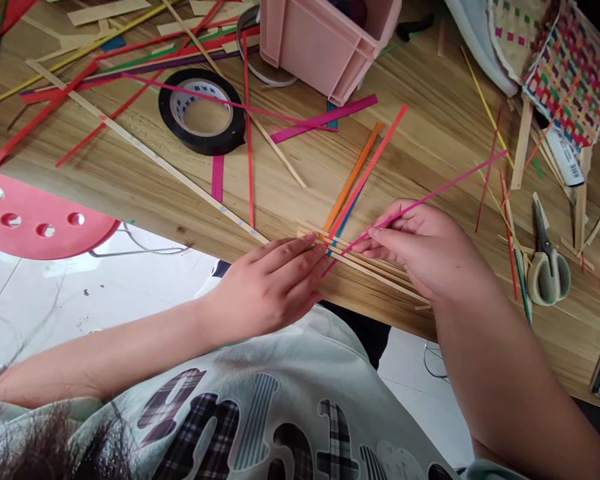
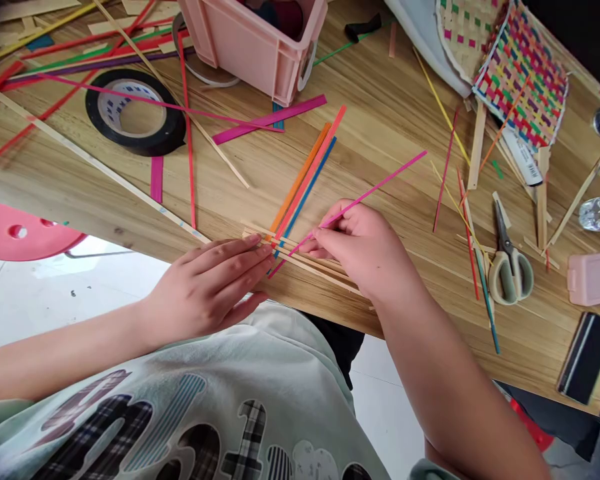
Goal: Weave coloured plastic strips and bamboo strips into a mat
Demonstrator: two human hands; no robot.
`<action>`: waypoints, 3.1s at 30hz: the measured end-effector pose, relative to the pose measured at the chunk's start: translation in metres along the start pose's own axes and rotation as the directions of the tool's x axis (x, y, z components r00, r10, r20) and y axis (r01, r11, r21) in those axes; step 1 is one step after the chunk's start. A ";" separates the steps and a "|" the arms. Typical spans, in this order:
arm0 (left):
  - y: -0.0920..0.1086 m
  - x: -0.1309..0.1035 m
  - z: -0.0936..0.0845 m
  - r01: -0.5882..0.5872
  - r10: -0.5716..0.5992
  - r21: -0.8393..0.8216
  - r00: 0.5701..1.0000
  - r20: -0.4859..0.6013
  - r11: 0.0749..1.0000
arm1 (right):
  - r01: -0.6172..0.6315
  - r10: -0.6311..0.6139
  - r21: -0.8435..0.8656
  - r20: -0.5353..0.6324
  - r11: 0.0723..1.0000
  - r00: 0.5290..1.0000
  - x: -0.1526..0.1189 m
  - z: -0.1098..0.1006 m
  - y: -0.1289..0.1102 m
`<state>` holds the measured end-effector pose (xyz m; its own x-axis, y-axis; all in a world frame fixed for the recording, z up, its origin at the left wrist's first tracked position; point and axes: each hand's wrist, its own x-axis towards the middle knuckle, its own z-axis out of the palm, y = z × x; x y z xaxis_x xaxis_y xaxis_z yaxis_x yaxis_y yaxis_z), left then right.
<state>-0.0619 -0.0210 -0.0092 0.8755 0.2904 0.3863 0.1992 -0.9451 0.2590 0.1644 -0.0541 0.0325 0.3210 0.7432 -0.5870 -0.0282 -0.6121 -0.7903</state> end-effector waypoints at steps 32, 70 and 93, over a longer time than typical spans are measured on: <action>-0.006 0.000 0.001 -0.027 0.028 0.028 0.999 -0.019 0.999 | 0.078 -0.078 -0.132 0.006 0.988 0.997 0.009 0.006 -0.007; -0.005 0.003 0.001 -0.032 0.033 0.085 0.999 -0.009 0.996 | 0.155 -0.153 -0.261 0.028 0.953 0.988 0.009 0.012 -0.008; -0.003 0.003 0.003 0.009 -0.009 0.054 1.000 -0.008 0.999 | 0.327 -0.509 -0.734 -0.029 0.595 0.860 -0.045 -0.051 0.029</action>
<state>-0.0584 -0.0178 -0.0113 0.8702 0.2999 0.3909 0.2305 -0.9490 0.2148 0.1972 -0.1188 0.0451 0.3178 0.9431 -0.0977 0.7833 -0.3192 -0.5334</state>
